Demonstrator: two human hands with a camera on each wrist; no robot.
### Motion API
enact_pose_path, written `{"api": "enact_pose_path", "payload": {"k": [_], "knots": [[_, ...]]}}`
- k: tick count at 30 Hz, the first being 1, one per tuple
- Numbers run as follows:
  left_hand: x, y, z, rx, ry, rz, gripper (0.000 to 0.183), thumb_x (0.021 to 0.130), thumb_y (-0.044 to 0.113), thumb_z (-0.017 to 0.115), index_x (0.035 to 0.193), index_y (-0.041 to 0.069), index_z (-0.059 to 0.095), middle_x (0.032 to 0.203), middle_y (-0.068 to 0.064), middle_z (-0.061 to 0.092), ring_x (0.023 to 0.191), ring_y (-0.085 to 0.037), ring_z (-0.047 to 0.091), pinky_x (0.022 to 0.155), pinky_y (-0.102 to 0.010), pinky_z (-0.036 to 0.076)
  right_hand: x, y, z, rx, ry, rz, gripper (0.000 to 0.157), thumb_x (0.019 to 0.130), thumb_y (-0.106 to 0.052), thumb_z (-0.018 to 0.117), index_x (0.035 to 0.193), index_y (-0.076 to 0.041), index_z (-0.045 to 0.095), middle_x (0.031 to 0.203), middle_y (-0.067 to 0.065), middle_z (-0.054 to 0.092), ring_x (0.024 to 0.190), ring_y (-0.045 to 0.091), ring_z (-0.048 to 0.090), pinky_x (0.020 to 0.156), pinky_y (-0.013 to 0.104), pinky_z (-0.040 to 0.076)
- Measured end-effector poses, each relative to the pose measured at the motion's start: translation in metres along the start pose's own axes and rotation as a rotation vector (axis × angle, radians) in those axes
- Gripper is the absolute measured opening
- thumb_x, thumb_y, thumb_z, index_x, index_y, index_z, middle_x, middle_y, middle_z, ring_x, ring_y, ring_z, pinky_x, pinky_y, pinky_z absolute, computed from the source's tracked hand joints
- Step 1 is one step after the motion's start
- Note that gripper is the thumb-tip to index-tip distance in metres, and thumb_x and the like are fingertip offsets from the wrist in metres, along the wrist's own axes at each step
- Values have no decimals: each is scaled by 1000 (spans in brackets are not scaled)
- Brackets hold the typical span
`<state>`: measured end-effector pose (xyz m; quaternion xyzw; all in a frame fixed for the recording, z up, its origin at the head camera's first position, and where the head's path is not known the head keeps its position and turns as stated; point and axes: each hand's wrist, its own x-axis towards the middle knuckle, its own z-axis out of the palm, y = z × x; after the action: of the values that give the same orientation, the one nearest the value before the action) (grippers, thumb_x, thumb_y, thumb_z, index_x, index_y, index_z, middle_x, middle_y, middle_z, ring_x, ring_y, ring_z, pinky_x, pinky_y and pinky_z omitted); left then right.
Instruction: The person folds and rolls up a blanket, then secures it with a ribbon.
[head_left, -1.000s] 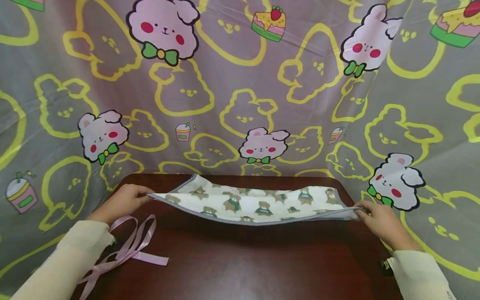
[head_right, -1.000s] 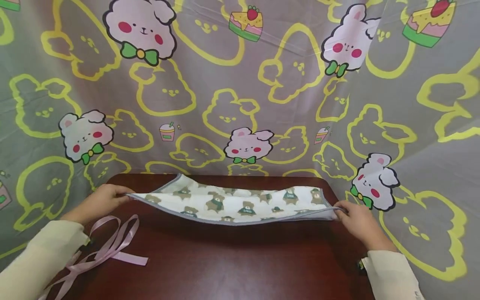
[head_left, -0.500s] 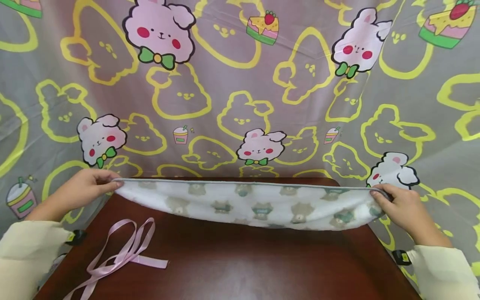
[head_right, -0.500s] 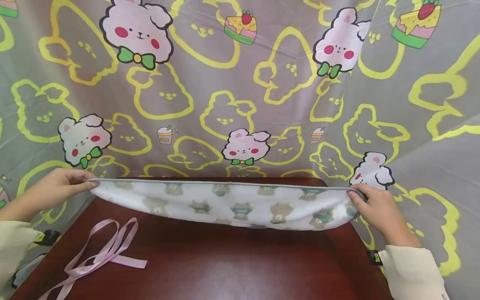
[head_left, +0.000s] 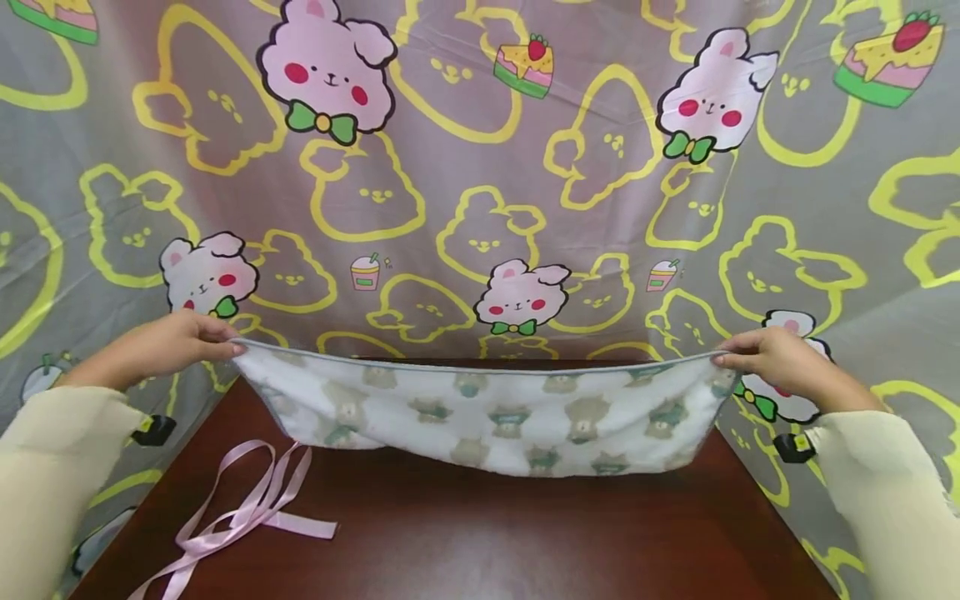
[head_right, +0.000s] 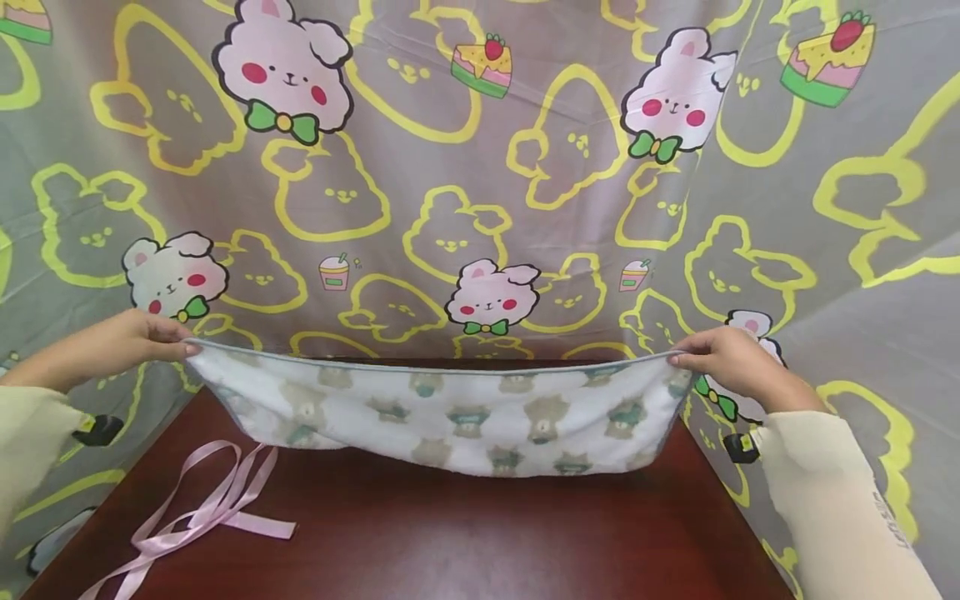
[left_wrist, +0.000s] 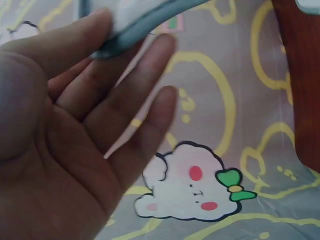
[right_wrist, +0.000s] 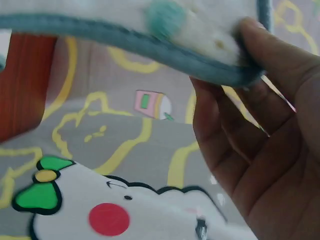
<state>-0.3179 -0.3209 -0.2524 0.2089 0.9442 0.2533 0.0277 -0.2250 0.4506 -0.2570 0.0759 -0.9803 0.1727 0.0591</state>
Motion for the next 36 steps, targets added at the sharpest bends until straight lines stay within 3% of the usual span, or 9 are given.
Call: {"api": "enact_pose_path", "payload": {"k": [4, 9, 13, 17, 21, 26, 30, 33, 36], "knots": [[28, -11, -4, -73, -133, -26, 29, 97, 22, 62, 108, -4, 68, 95, -10, 70, 87, -23, 66, 74, -37, 53, 29, 2, 0, -79, -84, -50, 25, 90, -29, 71, 100, -6, 76, 96, 11, 70, 81, 20, 60, 64, 37, 47], [61, -8, -21, -49, -103, -63, 32, 98, 22, 61, 109, -7, 66, 88, -10, 70, 81, -24, 67, 68, -35, 54, 60, -5, -16, -99, -73, -23, 25, 92, -25, 68, 101, -2, 73, 83, 10, 67, 69, 23, 56, 53, 36, 44], [83, 4, -44, -22, 2, -62, 33, 99, 20, 59, 110, -10, 64, 84, -11, 69, 75, -22, 66, 65, -37, 55, 82, -17, -35, 4, 59, 31, 29, 98, -21, 61, 111, 4, 67, 77, 10, 66, 64, 21, 61, 55, 35, 50], [101, 16, -64, -48, 132, -63, 35, 99, 17, 57, 116, -14, 59, 87, -18, 69, 73, -22, 68, 63, -37, 55, 99, -28, -52, 103, 221, 58, 31, 101, -20, 54, 114, 6, 64, 93, 21, 68, 72, 19, 65, 59, 30, 54], [111, 30, -78, -88, 255, -101, 34, 101, 16, 53, 119, -13, 56, 84, -19, 68, 68, -21, 68, 59, -33, 55, 113, -34, -65, 117, 341, 83, 36, 101, -26, 52, 116, 5, 63, 106, 27, 66, 82, 27, 68, 61, 25, 53], [115, 51, -89, -113, 441, -136, 36, 103, 16, 47, 124, -12, 52, 99, -26, 65, 65, -10, 66, 59, -26, 54, 125, -43, -78, 71, 438, 118, 41, 103, -30, 47, 125, 1, 61, 117, 24, 63, 92, 31, 60, 61, 30, 43], [114, 63, -96, -96, 572, -154, 39, 104, 19, 42, 131, -9, 51, 118, -25, 58, 81, -12, 65, 70, -23, 54, 132, -49, -88, 77, 544, 108, 42, 104, -31, 45, 129, -1, 60, 120, 20, 61, 91, 26, 52, 64, 29, 40], [112, 65, -102, -132, 629, -142, 39, 104, 21, 41, 129, -6, 53, 115, -17, 58, 88, -13, 65, 72, -19, 53, 134, -51, -93, 80, 641, 72, 39, 103, -29, 47, 127, -2, 63, 117, 16, 61, 90, 20, 51, 69, 23, 38], [106, 62, -106, -213, 638, -89, 35, 103, 19, 43, 124, -6, 54, 102, -7, 59, 79, -4, 64, 67, -14, 51, 132, -51, -93, 108, 692, 38, 37, 102, -27, 49, 123, -2, 65, 111, 10, 58, 89, 13, 49, 71, 19, 37]]}}
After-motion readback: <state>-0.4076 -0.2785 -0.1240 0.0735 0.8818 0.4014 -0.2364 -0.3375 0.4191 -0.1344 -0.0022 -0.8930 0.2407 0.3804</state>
